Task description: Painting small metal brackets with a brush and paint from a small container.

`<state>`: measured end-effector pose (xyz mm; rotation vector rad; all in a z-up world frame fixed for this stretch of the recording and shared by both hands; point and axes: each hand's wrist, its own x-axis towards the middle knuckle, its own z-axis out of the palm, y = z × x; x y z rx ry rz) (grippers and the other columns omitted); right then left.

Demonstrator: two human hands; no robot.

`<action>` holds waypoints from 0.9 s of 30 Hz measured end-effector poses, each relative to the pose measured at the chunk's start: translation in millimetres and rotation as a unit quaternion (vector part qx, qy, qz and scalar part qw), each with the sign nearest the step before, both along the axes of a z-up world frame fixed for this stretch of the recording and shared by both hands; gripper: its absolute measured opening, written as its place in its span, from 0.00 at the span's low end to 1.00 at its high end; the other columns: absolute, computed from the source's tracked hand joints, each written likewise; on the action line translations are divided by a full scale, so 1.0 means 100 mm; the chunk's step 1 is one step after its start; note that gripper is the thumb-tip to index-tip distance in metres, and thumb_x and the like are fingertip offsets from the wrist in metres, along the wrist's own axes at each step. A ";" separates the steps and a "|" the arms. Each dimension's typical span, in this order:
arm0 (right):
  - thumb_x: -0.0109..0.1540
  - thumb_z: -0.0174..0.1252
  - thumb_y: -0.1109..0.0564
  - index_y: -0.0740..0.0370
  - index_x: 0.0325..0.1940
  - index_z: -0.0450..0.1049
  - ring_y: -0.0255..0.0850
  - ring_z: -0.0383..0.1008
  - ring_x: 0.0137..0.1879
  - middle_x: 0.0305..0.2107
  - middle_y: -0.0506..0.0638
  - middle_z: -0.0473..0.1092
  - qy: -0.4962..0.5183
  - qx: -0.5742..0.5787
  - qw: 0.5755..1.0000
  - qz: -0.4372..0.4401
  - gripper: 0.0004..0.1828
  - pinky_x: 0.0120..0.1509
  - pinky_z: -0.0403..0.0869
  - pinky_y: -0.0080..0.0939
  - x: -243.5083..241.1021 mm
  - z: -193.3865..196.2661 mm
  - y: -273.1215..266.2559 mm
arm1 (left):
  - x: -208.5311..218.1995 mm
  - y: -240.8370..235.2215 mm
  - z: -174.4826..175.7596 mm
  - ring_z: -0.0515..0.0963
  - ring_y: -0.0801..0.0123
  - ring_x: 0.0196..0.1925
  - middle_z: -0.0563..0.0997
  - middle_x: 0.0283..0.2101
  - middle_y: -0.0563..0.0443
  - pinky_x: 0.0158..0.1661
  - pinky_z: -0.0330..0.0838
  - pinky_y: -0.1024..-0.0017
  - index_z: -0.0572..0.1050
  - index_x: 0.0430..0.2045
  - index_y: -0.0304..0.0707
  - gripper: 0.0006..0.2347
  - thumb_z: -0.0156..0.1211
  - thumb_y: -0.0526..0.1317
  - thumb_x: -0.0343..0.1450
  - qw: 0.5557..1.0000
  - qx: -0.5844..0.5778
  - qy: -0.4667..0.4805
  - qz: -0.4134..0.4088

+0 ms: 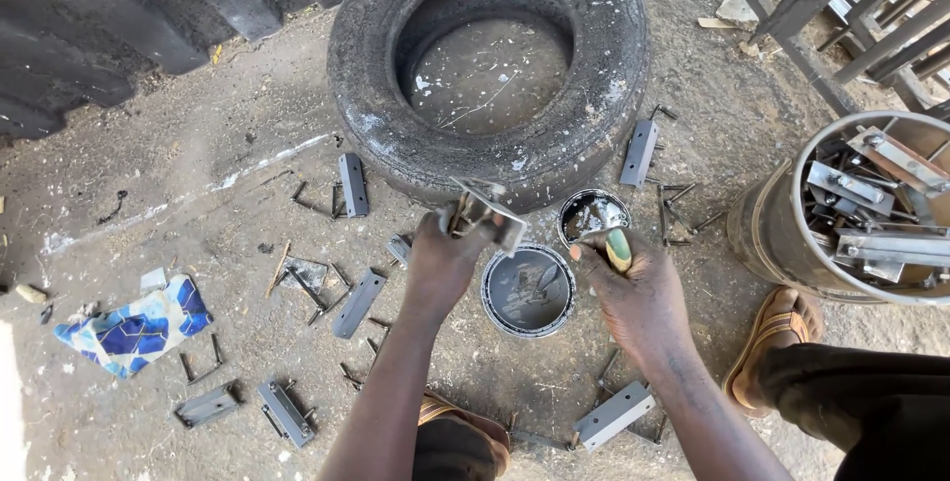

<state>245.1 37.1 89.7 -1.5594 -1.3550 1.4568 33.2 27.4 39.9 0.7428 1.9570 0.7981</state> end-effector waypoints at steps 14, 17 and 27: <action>0.66 0.58 0.59 0.77 0.54 0.75 0.44 0.65 0.26 0.28 0.63 0.70 -0.092 -0.042 0.981 0.163 0.18 0.33 0.65 0.41 0.41 -0.03 0.74 | 0.26 -0.03 0.09 0.73 0.47 0.55 0.74 0.50 0.42 0.52 0.68 0.50 0.78 0.45 0.31 0.34 0.74 0.56 0.50 0.895 0.154 0.350 -0.228; 0.65 0.59 0.59 0.82 0.60 0.70 0.48 0.67 0.32 0.35 0.69 0.72 -0.066 -0.131 0.974 0.175 0.24 0.39 0.68 0.42 0.45 0.02 0.71 | 0.41 0.04 0.20 0.71 0.50 0.55 0.73 0.52 0.43 0.50 0.67 0.51 0.78 0.48 0.32 0.34 0.74 0.56 0.53 0.878 0.151 0.351 -0.289; 0.62 0.63 0.61 0.77 0.50 0.76 0.46 0.67 0.43 0.37 0.60 0.65 0.056 -0.122 0.978 0.157 0.17 0.39 0.71 0.39 0.38 0.00 1.00 | 0.57 0.24 0.12 0.65 0.49 0.56 0.69 0.62 0.42 0.51 0.63 0.51 0.75 0.46 0.31 0.34 0.75 0.55 0.51 0.886 0.114 0.316 -0.319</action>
